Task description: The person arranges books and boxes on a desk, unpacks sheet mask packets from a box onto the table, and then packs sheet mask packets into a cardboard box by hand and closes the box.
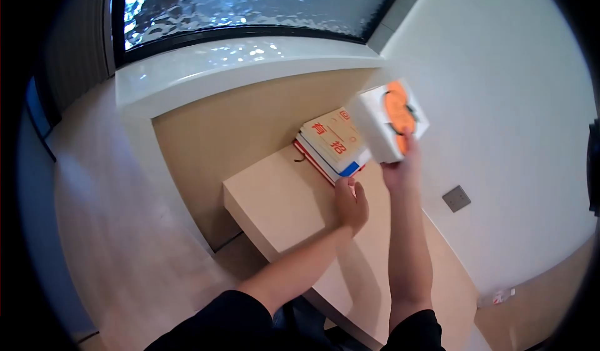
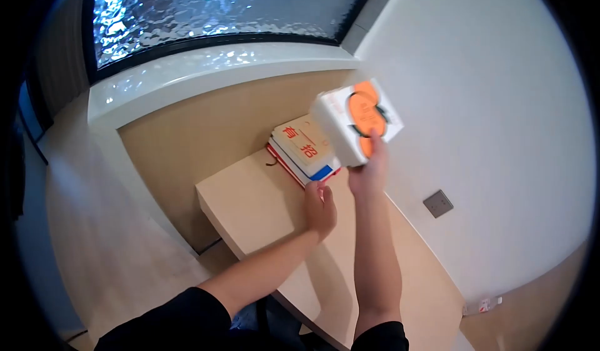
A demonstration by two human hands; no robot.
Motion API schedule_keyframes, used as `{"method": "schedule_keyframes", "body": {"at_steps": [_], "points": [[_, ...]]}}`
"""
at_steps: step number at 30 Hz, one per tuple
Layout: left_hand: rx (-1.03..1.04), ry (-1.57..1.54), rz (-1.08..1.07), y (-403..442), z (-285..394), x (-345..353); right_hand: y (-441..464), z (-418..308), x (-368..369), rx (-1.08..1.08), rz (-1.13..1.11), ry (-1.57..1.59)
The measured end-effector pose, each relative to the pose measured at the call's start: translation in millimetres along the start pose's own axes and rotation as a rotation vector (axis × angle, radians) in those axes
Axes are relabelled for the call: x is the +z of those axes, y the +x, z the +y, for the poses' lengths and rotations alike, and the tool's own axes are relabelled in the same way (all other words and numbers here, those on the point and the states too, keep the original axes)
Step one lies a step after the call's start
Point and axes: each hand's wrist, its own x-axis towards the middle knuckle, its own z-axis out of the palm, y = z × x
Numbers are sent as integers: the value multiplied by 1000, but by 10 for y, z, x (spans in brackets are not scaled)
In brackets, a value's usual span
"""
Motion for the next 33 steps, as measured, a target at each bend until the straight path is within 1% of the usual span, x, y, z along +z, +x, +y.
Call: {"method": "schedule_keyframes", "body": {"at_steps": [1, 2, 4, 5, 7, 8, 10, 13, 16, 17, 19, 22, 25, 28, 29, 33], "points": [[28, 57, 33, 15, -26, -22, 326, 357, -143, 22, 6, -156], [-54, 87, -12, 77, 58, -109, 402, 598, -90, 77, 110, -524], [-225, 150, -108, 157, 348, -344, 800, 1147, -288, 17, 247, -582], [-235, 62, -112, 181, 85, -306, 847, 1169, -240, 76, 247, -565], [-40, 149, 1, 357, 147, -369, 942, 1112, -172, 190, 244, -542], [50, 196, 50, 427, 186, -410, 924, 1115, -185, 178, 208, -491], [66, 259, 141, 736, -25, -429, 869, 1130, -173, 139, 145, -394], [84, 97, 174, 1113, -255, -407, 687, 1123, -46, 40, 140, -270], [-39, 37, 33, 1136, -146, -427, 556, 1129, 127, 34, 165, -149], [-7, 84, -3, 1129, -138, -434, 575, 1150, 90, 63, 136, -106], [44, 174, -79, 1067, -136, -415, 432, 1107, 179, 63, 154, -64], [-47, 184, -157, 1054, 36, -436, 367, 1082, 206, 43, 132, -6], [7, 175, -167, 1090, 60, -457, 364, 1122, 206, 13, 142, -33], [238, 129, -132, 1154, -3, -477, 439, 1139, 174, -14, 168, -119], [290, 76, -162, 1141, -17, -488, 491, 1160, 133, -34, 159, -130], [274, 62, -234, 1122, -27, -458, 584, 1212, 58, -83, 127, -149]]}}
